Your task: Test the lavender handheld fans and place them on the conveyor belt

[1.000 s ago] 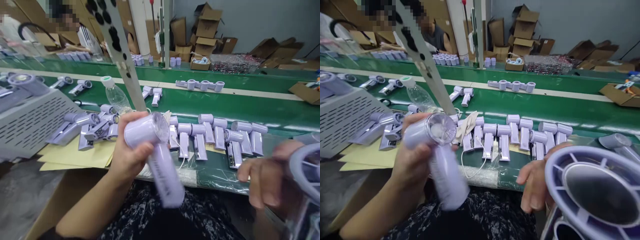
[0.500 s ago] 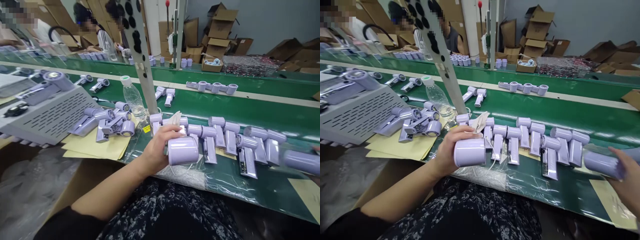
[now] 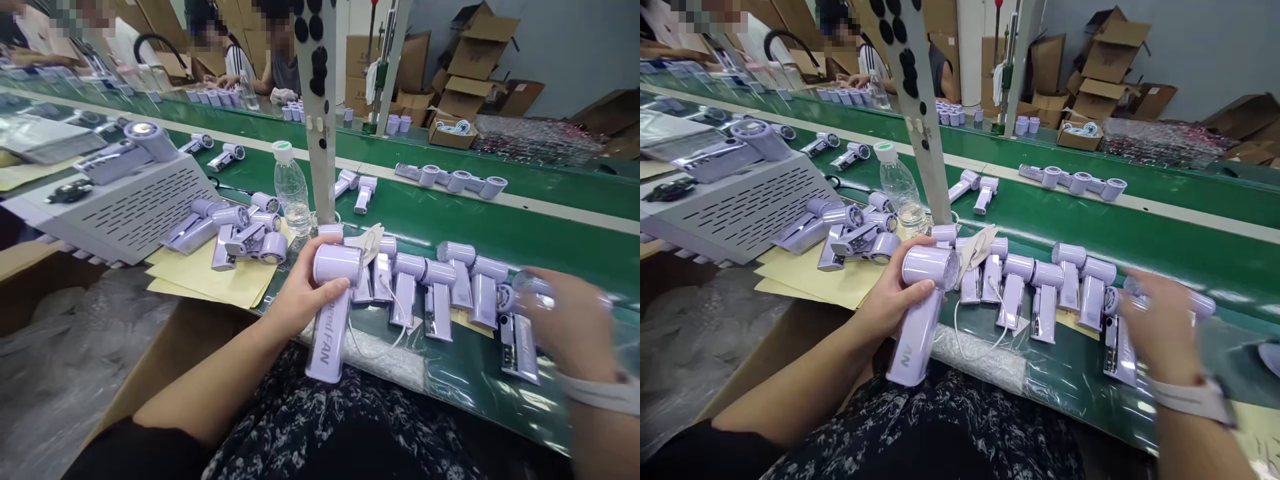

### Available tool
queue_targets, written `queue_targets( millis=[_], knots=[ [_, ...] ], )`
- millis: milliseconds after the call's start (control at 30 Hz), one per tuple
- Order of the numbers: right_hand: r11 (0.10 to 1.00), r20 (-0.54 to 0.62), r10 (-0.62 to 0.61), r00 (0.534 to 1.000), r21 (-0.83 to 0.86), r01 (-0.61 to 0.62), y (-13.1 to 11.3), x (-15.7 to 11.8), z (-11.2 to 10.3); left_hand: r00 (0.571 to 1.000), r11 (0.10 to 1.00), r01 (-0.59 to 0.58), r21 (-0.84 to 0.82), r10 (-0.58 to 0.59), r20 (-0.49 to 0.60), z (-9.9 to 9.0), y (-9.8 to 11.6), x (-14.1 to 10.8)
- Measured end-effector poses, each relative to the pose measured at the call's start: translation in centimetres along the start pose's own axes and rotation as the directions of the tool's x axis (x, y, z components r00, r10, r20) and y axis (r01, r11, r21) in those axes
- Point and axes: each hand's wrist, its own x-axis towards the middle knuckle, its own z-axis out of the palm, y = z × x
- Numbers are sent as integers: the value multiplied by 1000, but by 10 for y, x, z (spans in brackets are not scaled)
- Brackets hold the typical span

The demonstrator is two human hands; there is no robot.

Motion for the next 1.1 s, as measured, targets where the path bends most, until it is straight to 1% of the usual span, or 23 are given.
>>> queue_targets(
  millis=[33,67,133,200,267,367,467,500,567,600,633,667,700,733,767,800,833,867,933,967,1000,1067,1100],
  knots=[
    [992,42,-119,992,55,117,-29,8,22,996,995,84,-48,-85,-11,-1,1,-3],
    [972,95,-220,971,104,210,-58,16,42,992,989,123,-86,-125,-21,-1,1,-6],
    [905,149,-411,900,188,382,-112,32,77,990,980,134,-147,-139,-26,-1,1,-13],
    [882,117,-444,888,230,411,-148,46,102,992,971,120,-208,-127,-23,-2,0,-22],
    [884,86,-419,904,264,385,-161,60,119,989,958,135,-251,-144,-18,-3,0,-31],
    [883,59,-392,918,304,357,-151,73,127,979,948,195,-252,-202,-1,-7,-2,-36],
    [894,2,-345,939,306,327,-133,77,113,982,971,186,-148,-188,7,-19,5,-29],
    [902,-10,-328,945,296,316,-129,75,104,990,988,141,-61,-141,-2,-26,12,-26],
    [918,-9,-301,954,266,293,-123,70,88,996,970,-68,233,80,-45,-43,28,-22],
    [926,0,-290,957,252,280,-121,66,80,962,878,-214,429,266,-66,-52,37,-21],
    [932,9,-277,961,244,267,-120,62,74,890,712,-324,624,453,-55,-61,43,-21],
    [937,14,-262,965,243,250,-120,57,69,844,543,-341,767,536,-3,-68,47,-22],
    [940,15,-245,969,249,233,-119,52,65,845,401,-332,854,529,80,-73,48,-23],
    [941,11,-228,974,259,217,-119,47,63,886,297,-331,896,424,187,-76,46,-26],
    [940,9,-216,976,272,205,-120,42,61,928,218,-342,914,232,292,-77,42,-28],
    [938,11,-209,978,284,198,-120,38,59,927,146,-375,915,50,372,-77,36,-31],
    [936,14,-207,978,293,194,-120,35,57,914,85,-395,915,-64,401,-77,30,-32],
    [936,18,-205,979,296,191,-121,32,55,914,47,-394,918,-90,397,-76,24,-34],
    [941,22,-194,981,288,180,-121,29,49,952,10,-301,954,69,299,-77,17,-34],
    [944,14,-183,983,283,172,-122,28,47,959,12,-265,964,108,262,-78,15,-32],
    [946,3,-170,985,280,163,-121,27,44,966,13,-244,970,96,242,-80,14,-31],
    [950,-2,-150,989,277,145,-120,26,40,962,39,-262,964,-63,264,-83,13,-26],
    [950,1,-147,989,278,141,-120,25,40,955,86,-265,960,-112,273,-85,14,-24]
  ],
)
